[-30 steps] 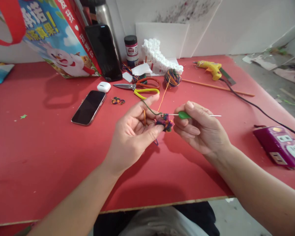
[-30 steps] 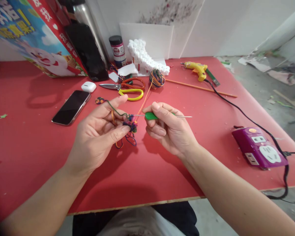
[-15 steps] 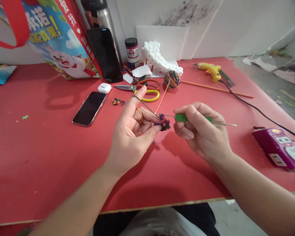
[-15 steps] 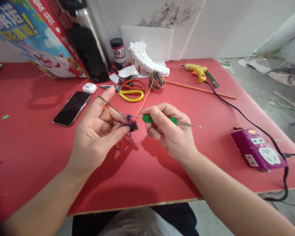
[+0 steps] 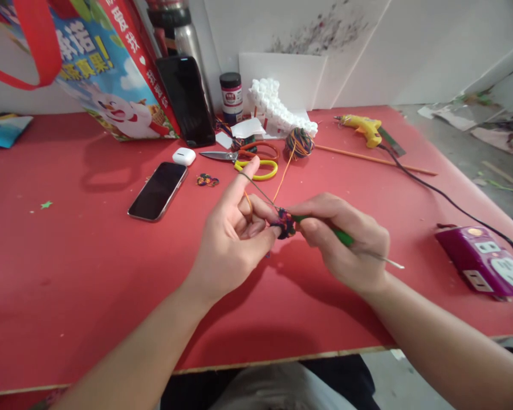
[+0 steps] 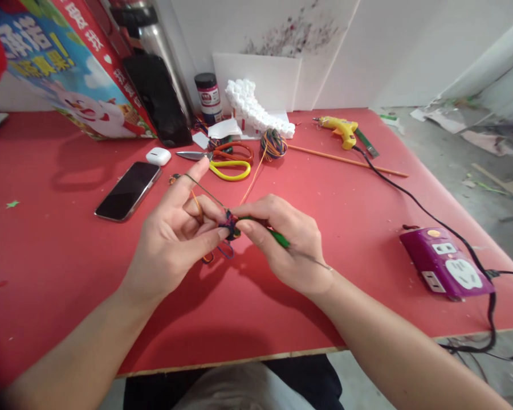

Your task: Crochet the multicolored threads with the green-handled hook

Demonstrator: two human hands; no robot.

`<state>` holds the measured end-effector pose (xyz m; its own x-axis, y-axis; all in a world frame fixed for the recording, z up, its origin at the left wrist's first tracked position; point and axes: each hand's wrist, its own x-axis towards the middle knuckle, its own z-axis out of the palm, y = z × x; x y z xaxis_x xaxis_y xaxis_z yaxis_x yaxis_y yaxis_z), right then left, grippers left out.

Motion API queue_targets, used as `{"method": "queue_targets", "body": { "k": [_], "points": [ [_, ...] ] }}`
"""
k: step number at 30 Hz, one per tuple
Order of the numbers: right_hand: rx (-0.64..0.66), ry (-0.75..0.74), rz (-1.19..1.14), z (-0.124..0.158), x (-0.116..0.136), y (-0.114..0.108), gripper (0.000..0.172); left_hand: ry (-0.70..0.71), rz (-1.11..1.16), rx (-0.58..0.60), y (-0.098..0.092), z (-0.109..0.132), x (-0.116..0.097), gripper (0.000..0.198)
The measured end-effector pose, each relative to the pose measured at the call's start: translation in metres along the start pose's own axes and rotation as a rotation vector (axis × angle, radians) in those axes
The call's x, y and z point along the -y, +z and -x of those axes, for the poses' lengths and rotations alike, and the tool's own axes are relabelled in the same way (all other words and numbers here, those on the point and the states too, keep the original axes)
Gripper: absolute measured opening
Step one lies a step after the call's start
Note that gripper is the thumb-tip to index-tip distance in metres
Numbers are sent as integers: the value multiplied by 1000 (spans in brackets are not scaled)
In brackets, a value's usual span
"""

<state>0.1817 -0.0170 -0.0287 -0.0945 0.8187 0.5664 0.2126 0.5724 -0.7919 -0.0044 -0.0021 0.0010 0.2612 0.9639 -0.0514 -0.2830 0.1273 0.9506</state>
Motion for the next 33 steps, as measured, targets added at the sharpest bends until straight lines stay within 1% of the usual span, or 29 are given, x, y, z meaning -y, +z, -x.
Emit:
{"method": "queue_targets", "body": {
  "k": [2, 4, 6, 8, 10, 13, 14, 16, 18, 20, 22, 29, 33],
  "points": [
    [16, 13, 99, 1, 4, 1, 12, -17, -8, -4, 3, 2, 0, 92],
    [-10, 18, 137, 5, 7, 3, 13, -62, 38, 2, 4, 3, 2, 86],
    [-71, 22, 128, 9, 8, 4, 17, -93, 99, 13, 2, 2, 4, 74],
    [-123, 59, 62, 11, 7, 6, 24, -93, 149, 23, -1, 0, 6, 60],
    [-134, 157, -121, 10, 5, 7, 25, -86, 192, 37, -4, -2, 7, 54],
    [-91, 407, -591, 2, 2, 10, 20, -107, 235, 58, -6, -4, 6, 54],
    [-67, 492, -731, -1, 2, 10, 23, -119, 243, 67, -7, -5, 5, 55],
    [37, 605, -923, -8, 2, 8, 28, -133, 250, 101, -8, -5, 3, 56],
    [148, 652, -1009, -13, 0, 4, 30, -125, 242, 151, -9, -4, 3, 54],
    [225, 671, -1019, -15, -1, -2, 29, -111, 217, 197, -10, -2, 2, 52],
    [253, 683, -989, -16, -2, -8, 29, -107, 191, 221, -11, 0, 2, 52],
    [281, 693, -888, -19, -2, -20, 28, -80, 178, 230, -11, 3, -1, 51],
    [243, 661, -815, -22, -1, -23, 29, -45, 163, 210, -10, 4, -2, 49]
  ]
}}
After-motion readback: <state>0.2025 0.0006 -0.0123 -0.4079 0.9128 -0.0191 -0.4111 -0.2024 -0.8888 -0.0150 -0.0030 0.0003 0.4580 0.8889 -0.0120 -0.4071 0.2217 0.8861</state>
